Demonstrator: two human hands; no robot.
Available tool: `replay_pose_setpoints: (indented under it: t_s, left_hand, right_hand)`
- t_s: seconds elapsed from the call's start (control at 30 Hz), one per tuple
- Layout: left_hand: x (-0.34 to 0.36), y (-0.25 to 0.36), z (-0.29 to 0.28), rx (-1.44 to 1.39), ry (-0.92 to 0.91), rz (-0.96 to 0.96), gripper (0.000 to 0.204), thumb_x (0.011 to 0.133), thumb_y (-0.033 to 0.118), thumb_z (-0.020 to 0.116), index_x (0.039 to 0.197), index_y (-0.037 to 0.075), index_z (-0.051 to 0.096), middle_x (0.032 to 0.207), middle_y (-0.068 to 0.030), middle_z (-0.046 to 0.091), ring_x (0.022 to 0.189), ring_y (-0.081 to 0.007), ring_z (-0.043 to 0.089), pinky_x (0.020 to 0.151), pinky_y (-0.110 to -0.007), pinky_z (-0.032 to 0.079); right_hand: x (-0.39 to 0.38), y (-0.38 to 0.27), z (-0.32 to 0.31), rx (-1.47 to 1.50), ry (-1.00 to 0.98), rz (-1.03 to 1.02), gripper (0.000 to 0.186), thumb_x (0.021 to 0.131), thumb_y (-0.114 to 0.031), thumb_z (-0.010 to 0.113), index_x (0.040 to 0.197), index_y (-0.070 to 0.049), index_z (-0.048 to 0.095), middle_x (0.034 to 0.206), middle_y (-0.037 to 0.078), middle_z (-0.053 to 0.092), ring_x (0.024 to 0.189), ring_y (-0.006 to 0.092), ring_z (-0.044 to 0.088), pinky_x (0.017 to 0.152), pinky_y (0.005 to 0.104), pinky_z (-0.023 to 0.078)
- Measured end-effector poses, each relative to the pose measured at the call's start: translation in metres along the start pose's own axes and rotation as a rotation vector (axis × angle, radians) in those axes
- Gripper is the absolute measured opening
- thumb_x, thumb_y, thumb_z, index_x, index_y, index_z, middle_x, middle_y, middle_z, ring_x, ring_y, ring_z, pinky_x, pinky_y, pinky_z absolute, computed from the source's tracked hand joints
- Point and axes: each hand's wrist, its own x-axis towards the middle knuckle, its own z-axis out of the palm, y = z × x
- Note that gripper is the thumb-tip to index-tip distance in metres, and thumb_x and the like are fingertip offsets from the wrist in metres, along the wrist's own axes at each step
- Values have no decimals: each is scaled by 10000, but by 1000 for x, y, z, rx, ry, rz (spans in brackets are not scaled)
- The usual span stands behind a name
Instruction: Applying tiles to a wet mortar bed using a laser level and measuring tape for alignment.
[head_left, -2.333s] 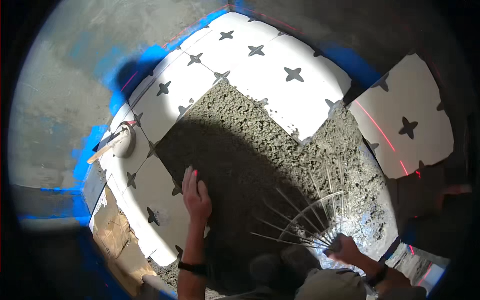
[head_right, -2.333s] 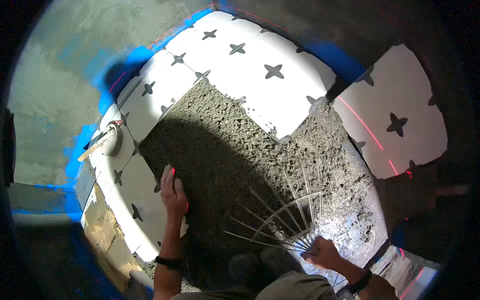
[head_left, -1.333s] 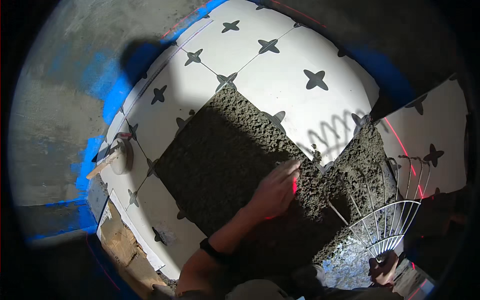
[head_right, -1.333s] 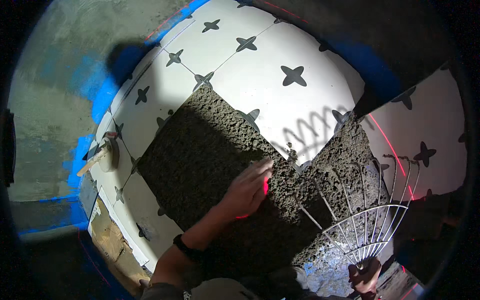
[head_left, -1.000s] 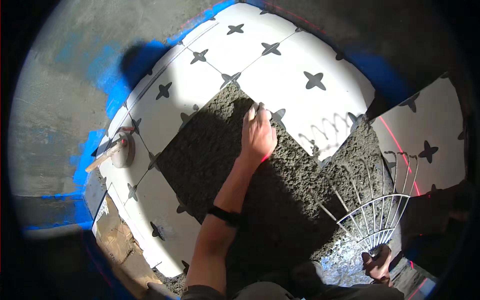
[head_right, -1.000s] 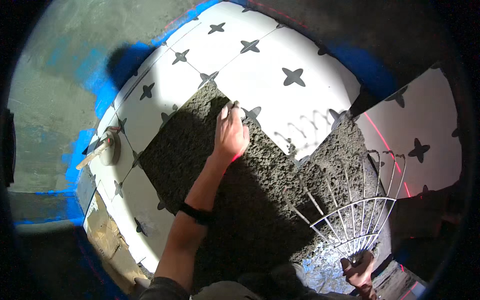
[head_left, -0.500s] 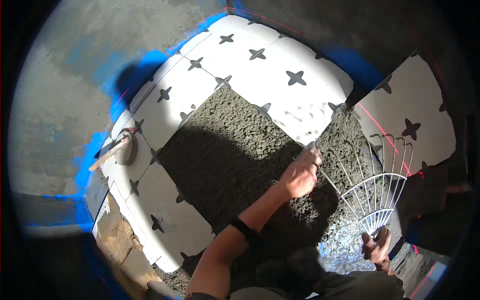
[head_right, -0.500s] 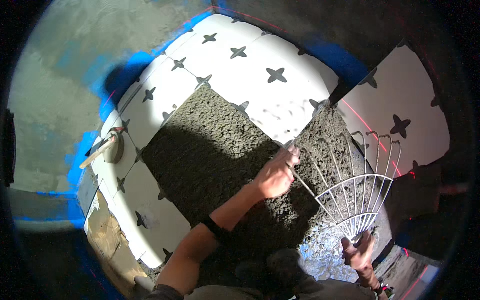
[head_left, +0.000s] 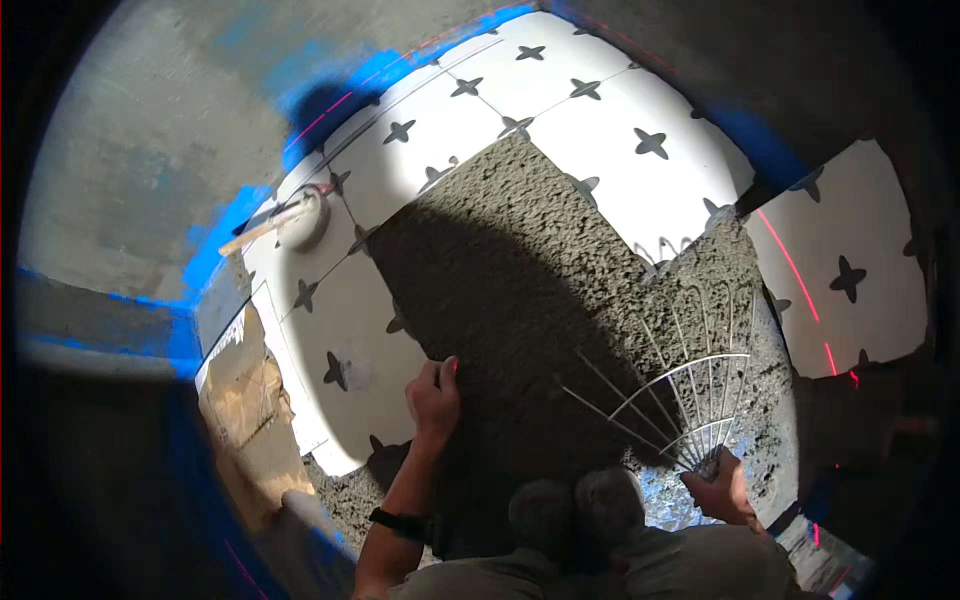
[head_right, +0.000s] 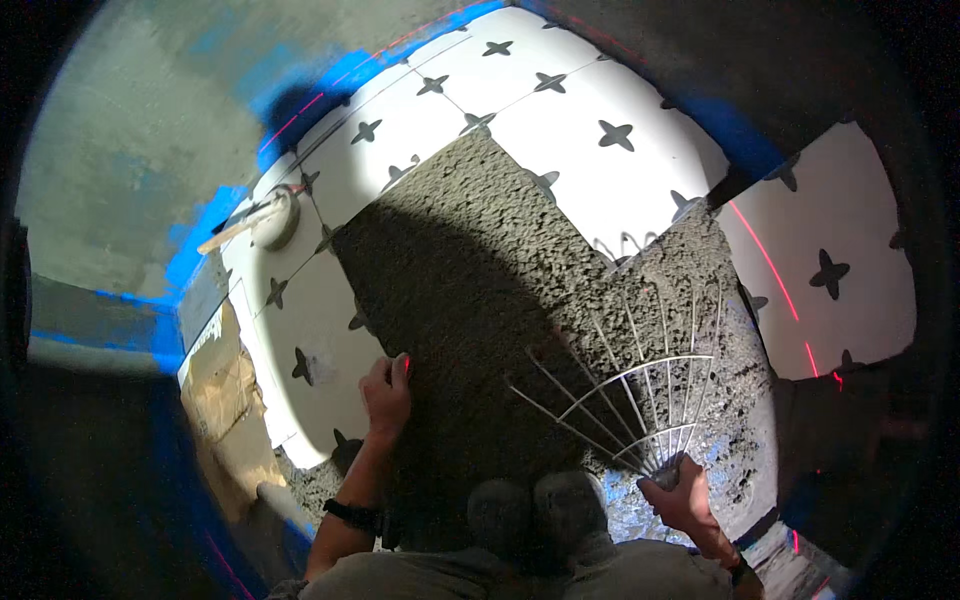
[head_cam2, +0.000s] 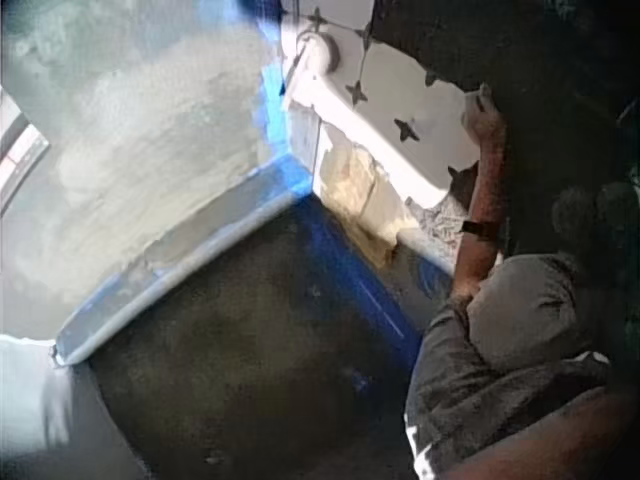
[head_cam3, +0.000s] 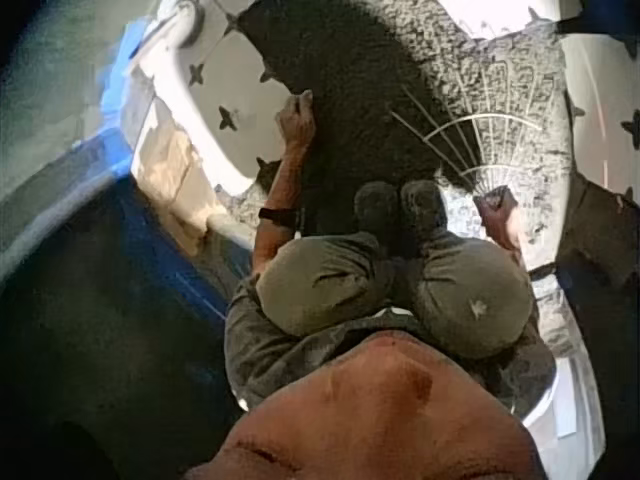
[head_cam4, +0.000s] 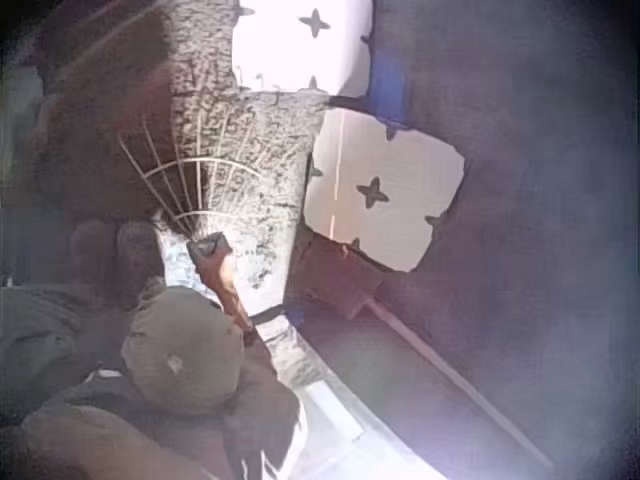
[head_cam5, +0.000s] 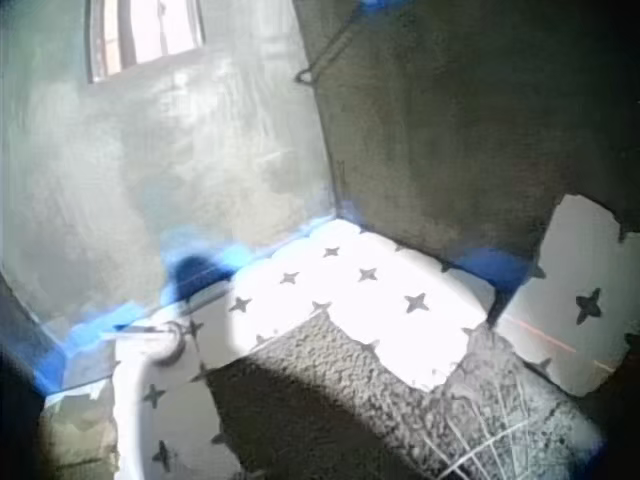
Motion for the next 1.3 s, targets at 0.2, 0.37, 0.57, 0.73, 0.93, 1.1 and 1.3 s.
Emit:
replay_pose_setpoints:
  t_s: [0.2,0.37,0.57,0.73,0.93,1.1,1.3]
  left_hand:
    - [-49,-43,5,-31,212,60,114,982,104,682,1019,-2,661,837,-175,652,754,-385,651,694,-465,514]
    - [-60,-52,8,33,247,165,131,971,8,645,1085,-54,664,1081,-224,661,1039,-414,639,883,-478,519]
    - [-62,-60,10,-34,232,164,225,1004,16,617,1206,-74,660,1269,-238,659,1176,-422,629,1016,-486,508]
    - [-78,-55,20,-29,141,209,288,1014,13,586,1284,-72,637,1424,-264,600,1373,-456,537,1166,-519,421]
    - [-106,-42,18,0,-41,307,447,1021,45,570,1446,-84,524,1572,-297,473,1508,-480,393,1252,-564,313]
    - [-119,-37,12,-58,-179,427,474,1013,54,592,1458,-87,511,1580,-293,465,1513,-471,394,1244,-573,328]
    - [-98,-46,5,-44,91,360,392,967,-1,635,1349,-88,607,1440,-290,597,1336,-480,581,1132,-523,471]
  right_hand:
    - [39,1,47,-47,-159,-26,427,831,-270,855,1089,15,669,901,119,746,756,178,691,679,369,558]
    - [74,-11,89,-140,-119,-350,374,854,-230,833,1102,-3,668,911,122,742,790,196,698,720,409,564]
    - [26,17,39,-107,-215,-129,387,849,-170,858,1064,10,592,832,92,717,725,132,643,642,346,513]
    - [12,46,26,-206,-256,-164,379,825,-176,884,948,7,576,673,55,651,608,97,569,551,338,476]
    - [56,1,97,-181,-194,-425,409,855,-286,844,1027,25,643,831,178,737,778,226,720,708,419,552]
    - [77,-49,118,-199,-186,-376,411,852,-288,841,1014,31,639,822,167,732,755,219,716,692,411,553]
    - [64,-57,103,-154,-239,-237,401,839,-277,847,1011,19,638,811,126,724,725,193,697,679,381,555]
